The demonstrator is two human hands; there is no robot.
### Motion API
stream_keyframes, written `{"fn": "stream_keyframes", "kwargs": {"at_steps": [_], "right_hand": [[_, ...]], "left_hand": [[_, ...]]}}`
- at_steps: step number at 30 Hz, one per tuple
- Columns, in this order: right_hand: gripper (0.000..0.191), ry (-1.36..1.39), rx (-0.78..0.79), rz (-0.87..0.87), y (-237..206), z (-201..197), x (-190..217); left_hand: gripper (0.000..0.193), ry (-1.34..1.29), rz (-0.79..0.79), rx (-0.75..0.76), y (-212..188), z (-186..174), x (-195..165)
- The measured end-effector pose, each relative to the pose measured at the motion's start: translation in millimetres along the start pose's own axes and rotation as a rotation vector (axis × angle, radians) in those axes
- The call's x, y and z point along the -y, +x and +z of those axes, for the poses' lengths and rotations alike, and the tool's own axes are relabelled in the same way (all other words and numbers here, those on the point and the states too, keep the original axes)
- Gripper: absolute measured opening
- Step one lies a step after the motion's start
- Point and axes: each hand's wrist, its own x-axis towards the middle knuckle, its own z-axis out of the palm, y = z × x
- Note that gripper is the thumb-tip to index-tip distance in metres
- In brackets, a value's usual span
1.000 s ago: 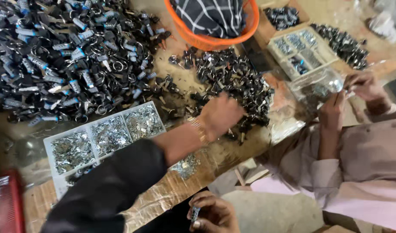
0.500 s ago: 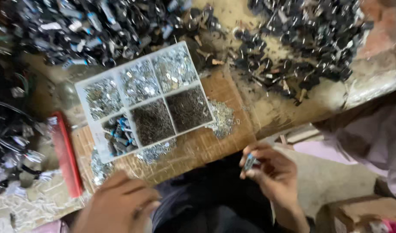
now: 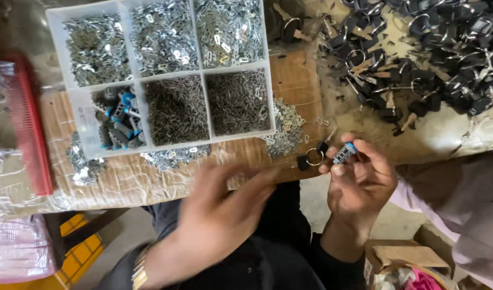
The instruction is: The person assembles small electrical connectors at a workbench. They pick metal contact pins from a compartment tray, insert them into blue-capped connector bodies held in one hand, and place finished connectors onto a growing pile on the table, repeating the cycle throughout the clip.
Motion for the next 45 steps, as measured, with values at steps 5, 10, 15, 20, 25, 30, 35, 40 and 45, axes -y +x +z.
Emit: {"fn": "stream_keyframes", "kwargs": {"at_steps": [5, 10, 15, 20, 25, 30, 35, 40, 45], "right_hand": [[0.040, 0.086, 0.100, 0.105, -2, -3, 34], [0.040, 0.170, 0.281, 0.329, -18, 21, 53], [0.037, 0.107, 0.419, 0.490, -44, 64, 28], [0.046, 0.143, 0.543, 0.576, -50, 106, -7], [0.044, -0.043, 0.486, 0.585, -61, 131, -19], [0.036, -0.004, 0.496, 0.612, -69, 145, -20], [0.040, -0.013, 0.641, 0.563, -62, 153, -15], [0.036, -0.052, 0.568, 0.550, -56, 158, -16], [0.043, -0.146, 0.654, 0.443, -53, 154, -12]], "left_hand": [[0.023, -0.559, -0.938, 0.511, -92, -57, 76], [0.019, 0.191, -1.328, 0.550, -265, -22, 149], [0.017, 0.151, -1.321, 0.435, -282, -43, 147], [0.015, 0.206, -0.495, -0.371, -189, -83, 97], [0.036, 0.412, -0.314, -0.235, -133, -96, 84], [0.057, 0.484, -0.414, -0.155, -89, -107, 83], [0.047, 0.111, -0.421, -0.178, -95, -123, 74], [0.055, 0.306, -0.328, -0.199, -108, -96, 81], [0.049, 0.335, -0.381, -0.193, -92, -91, 87]]}}
